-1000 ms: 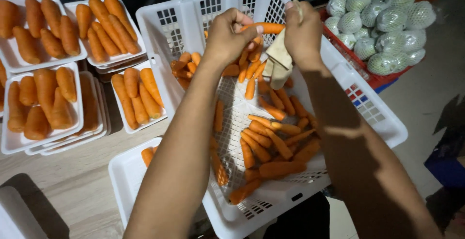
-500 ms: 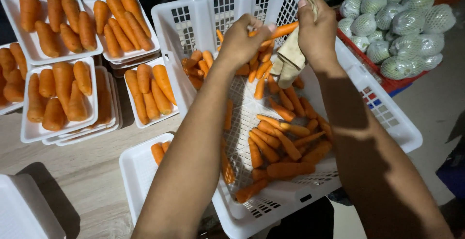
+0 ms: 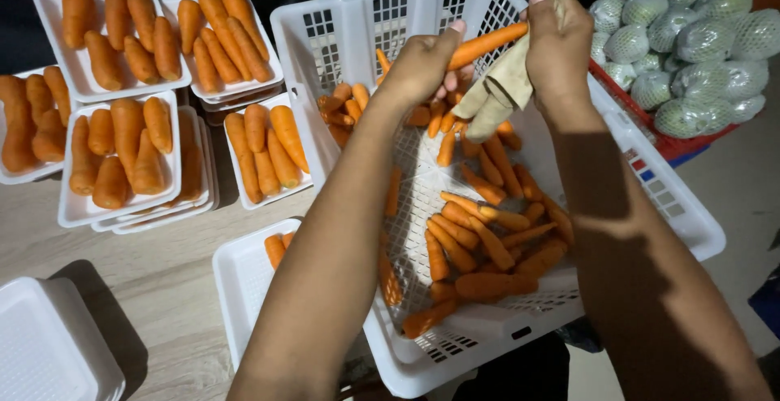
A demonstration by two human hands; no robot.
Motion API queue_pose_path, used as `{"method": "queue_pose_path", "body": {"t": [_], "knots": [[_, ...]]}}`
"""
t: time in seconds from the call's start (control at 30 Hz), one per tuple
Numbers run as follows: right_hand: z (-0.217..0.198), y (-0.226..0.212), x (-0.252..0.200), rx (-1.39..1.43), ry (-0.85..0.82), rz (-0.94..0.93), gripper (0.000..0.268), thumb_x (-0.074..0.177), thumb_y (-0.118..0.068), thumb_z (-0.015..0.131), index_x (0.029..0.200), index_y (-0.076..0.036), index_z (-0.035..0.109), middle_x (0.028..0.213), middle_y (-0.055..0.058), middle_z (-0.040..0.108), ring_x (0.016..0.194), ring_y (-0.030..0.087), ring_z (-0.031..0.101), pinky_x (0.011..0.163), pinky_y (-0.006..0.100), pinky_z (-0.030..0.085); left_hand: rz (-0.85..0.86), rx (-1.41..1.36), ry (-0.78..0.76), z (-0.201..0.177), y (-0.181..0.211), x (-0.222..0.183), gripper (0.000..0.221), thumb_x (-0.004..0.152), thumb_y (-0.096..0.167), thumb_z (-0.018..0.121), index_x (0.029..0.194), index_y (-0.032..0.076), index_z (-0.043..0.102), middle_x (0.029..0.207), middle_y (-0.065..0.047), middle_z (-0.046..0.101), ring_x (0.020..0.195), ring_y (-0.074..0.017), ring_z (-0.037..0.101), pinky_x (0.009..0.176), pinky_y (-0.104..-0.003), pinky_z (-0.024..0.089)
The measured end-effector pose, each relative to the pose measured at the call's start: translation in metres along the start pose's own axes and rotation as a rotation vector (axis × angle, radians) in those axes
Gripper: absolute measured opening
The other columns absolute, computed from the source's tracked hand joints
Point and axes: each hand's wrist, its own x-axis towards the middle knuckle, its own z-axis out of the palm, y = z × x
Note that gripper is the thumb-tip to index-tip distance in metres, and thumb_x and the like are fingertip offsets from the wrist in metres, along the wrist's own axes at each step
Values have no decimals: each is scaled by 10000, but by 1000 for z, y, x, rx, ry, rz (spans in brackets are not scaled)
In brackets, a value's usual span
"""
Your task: The person wipes carrots with a cloth and places them into white foam trays, then places filled trays into a stack.
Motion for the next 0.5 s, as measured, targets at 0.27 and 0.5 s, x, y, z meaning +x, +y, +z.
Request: {"method": "queue_pose_path", "body": {"t": [0.27, 0.5], "knots": [[-5, 20, 5, -47, 22, -34, 280, 1120, -269, 560, 865, -155, 556, 773, -46, 499, 737, 90, 483, 680, 300, 396, 81, -342, 257, -10, -8, 15, 613, 863, 614, 422, 846, 68, 700, 521, 35, 457, 435, -89, 386, 430, -247, 341], [-3, 28, 6, -221, 21, -111, 295, 1134, -256, 589, 872, -133, 538, 836, -7, 580, 804, 124, 536, 726, 337, 447, 207, -382, 417, -7, 3, 14, 742, 755, 637, 463, 924, -2, 799, 451, -19, 455, 418, -131, 437, 487, -278, 402]]}}
